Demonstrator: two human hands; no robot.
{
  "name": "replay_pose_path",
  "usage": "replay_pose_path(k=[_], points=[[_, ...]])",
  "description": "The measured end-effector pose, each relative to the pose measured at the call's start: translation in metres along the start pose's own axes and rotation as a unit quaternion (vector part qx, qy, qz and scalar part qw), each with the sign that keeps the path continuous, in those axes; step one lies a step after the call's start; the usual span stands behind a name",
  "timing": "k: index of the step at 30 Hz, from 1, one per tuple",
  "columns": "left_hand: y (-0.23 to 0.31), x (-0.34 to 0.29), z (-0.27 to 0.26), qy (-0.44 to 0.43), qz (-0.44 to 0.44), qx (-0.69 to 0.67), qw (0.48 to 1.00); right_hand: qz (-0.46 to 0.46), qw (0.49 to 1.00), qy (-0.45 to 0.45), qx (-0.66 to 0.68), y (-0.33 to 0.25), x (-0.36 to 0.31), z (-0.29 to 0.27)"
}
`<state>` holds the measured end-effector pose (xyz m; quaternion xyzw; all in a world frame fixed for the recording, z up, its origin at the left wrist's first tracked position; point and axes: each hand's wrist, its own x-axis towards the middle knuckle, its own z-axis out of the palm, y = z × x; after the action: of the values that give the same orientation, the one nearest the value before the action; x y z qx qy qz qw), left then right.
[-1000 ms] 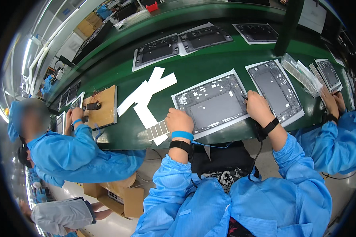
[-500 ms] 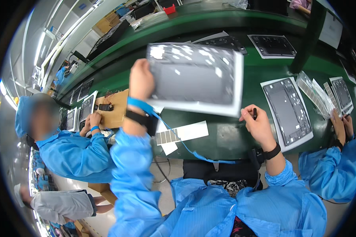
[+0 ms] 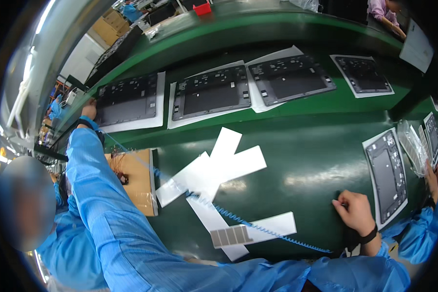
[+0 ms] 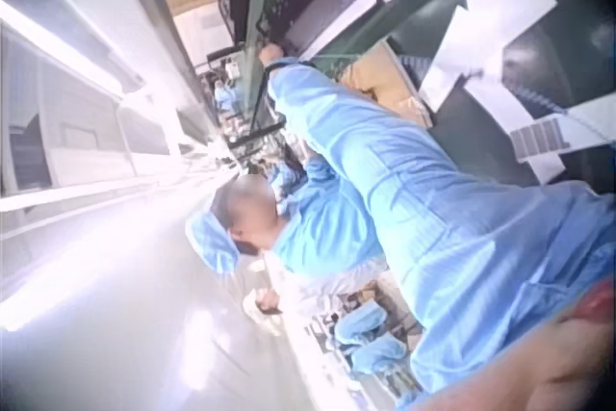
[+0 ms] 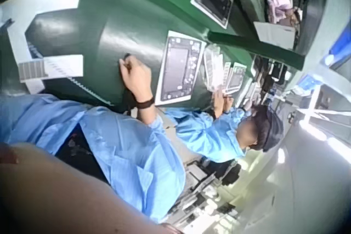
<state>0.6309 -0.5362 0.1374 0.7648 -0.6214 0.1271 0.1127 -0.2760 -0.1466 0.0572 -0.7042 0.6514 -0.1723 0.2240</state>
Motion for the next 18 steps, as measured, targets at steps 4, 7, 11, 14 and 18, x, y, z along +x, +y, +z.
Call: replay_pose_path(k=[4, 7, 11, 14, 18], points=[[-0.058, 0.020, 0.080, -0.098, -0.033, 0.032, 0.994, 0.040, 0.998, -0.016, -0.040, -0.005, 0.010, 0.006], [-0.054, 0.034, 0.120, -0.051, -0.058, 0.071, 0.995, 0.037, 0.999, 0.005, -0.015, -0.005, 0.007, 0.009], [0.001, 0.049, 0.114, -0.002, -0.101, 0.071, 0.992, 0.036, 0.999, 0.018, -0.006, -0.003, 0.001, 0.011], [0.092, 0.044, 0.061, 0.038, -0.131, 0.010, 0.991, 0.009, 1.000, 0.024, -0.011, 0.002, 0.000, 0.009], [0.304, -0.008, -0.016, -0.141, -0.088, -0.266, 0.949, 0.008, 1.000, 0.021, 0.008, 0.011, -0.004, 0.008]])
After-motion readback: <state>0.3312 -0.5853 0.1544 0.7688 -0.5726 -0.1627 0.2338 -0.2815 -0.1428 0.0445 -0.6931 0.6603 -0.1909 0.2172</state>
